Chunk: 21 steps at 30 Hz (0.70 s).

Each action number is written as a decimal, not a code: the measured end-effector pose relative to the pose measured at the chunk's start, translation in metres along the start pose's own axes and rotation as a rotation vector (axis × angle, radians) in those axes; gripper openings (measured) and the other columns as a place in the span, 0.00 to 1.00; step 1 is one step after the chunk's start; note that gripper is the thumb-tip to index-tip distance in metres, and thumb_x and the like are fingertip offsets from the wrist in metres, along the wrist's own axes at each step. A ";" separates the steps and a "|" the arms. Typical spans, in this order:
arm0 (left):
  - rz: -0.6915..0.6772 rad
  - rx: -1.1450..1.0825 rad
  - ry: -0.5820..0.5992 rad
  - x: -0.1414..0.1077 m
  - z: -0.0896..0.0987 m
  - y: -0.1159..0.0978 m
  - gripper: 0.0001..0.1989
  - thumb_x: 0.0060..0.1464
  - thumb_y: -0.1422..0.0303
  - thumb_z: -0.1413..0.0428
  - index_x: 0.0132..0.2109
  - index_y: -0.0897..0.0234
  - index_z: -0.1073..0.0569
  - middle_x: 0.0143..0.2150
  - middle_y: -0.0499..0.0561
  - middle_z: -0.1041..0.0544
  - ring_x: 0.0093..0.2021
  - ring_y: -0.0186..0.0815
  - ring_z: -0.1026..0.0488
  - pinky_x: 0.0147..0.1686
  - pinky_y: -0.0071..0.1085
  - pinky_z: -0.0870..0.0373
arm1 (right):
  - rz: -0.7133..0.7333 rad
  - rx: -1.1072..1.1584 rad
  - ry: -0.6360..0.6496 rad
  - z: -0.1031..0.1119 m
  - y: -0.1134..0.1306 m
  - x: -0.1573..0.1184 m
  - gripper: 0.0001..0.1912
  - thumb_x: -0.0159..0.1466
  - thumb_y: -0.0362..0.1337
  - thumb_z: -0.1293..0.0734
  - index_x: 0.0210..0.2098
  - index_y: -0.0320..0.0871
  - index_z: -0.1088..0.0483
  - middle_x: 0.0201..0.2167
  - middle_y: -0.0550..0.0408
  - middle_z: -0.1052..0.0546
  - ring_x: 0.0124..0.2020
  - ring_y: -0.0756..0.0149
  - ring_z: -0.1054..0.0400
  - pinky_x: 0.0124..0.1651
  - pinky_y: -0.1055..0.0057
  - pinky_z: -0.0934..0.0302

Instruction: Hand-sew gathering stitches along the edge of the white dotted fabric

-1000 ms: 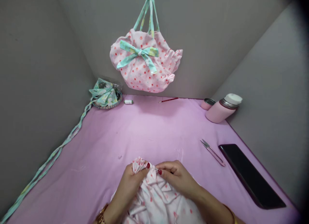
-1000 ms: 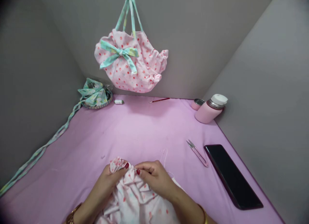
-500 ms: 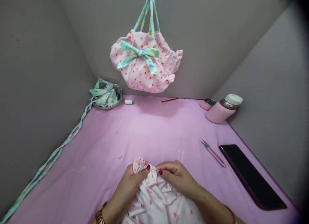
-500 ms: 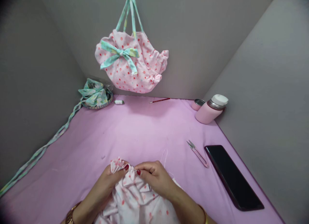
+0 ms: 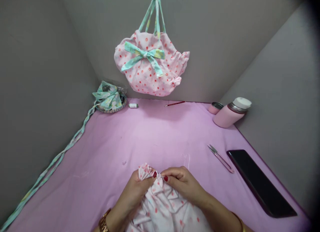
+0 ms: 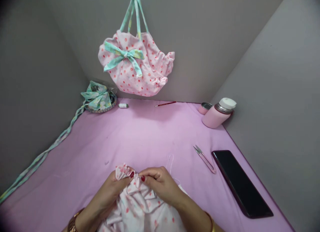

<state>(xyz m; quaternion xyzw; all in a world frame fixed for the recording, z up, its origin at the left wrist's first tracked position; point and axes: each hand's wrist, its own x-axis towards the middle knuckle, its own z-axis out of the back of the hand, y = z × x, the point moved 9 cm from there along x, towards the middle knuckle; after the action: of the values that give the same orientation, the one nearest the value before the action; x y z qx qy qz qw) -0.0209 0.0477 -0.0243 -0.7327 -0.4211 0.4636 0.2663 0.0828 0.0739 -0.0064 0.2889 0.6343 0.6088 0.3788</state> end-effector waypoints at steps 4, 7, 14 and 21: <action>0.015 0.013 -0.050 0.002 0.004 0.003 0.07 0.43 0.68 0.40 0.26 0.67 0.30 0.21 0.45 0.31 0.22 0.28 0.36 0.25 0.25 0.40 | -0.017 -0.019 -0.041 0.002 -0.004 0.000 0.14 0.61 0.43 0.36 0.37 0.40 0.24 0.28 0.52 0.23 0.28 0.69 0.32 0.32 0.74 0.38; -0.006 0.027 -0.096 0.001 0.006 -0.002 0.08 0.44 0.67 0.40 0.26 0.67 0.30 0.22 0.45 0.32 0.23 0.29 0.36 0.25 0.25 0.40 | -0.034 0.001 -0.051 0.003 -0.007 0.000 0.14 0.61 0.43 0.36 0.37 0.40 0.24 0.28 0.52 0.23 0.28 0.69 0.32 0.32 0.74 0.38; -0.047 0.085 -0.130 -0.004 0.007 -0.009 0.07 0.47 0.66 0.42 0.27 0.67 0.29 0.23 0.46 0.30 0.24 0.30 0.34 0.25 0.25 0.38 | -0.049 0.033 -0.055 0.004 -0.008 0.000 0.14 0.60 0.43 0.36 0.36 0.40 0.24 0.29 0.51 0.23 0.28 0.69 0.32 0.32 0.73 0.38; -0.151 0.315 -0.175 -0.006 0.013 -0.019 0.05 0.46 0.71 0.46 0.25 0.66 0.28 0.22 0.47 0.30 0.24 0.32 0.35 0.25 0.25 0.38 | -0.071 -0.014 -0.058 0.002 -0.008 0.000 0.14 0.60 0.42 0.36 0.35 0.39 0.24 0.26 0.52 0.24 0.26 0.70 0.33 0.29 0.74 0.40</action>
<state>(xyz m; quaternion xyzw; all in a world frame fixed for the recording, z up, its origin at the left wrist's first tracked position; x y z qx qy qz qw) -0.0407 0.0522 -0.0126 -0.6051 -0.4185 0.5645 0.3742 0.0857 0.0745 -0.0143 0.2809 0.6286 0.5909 0.4205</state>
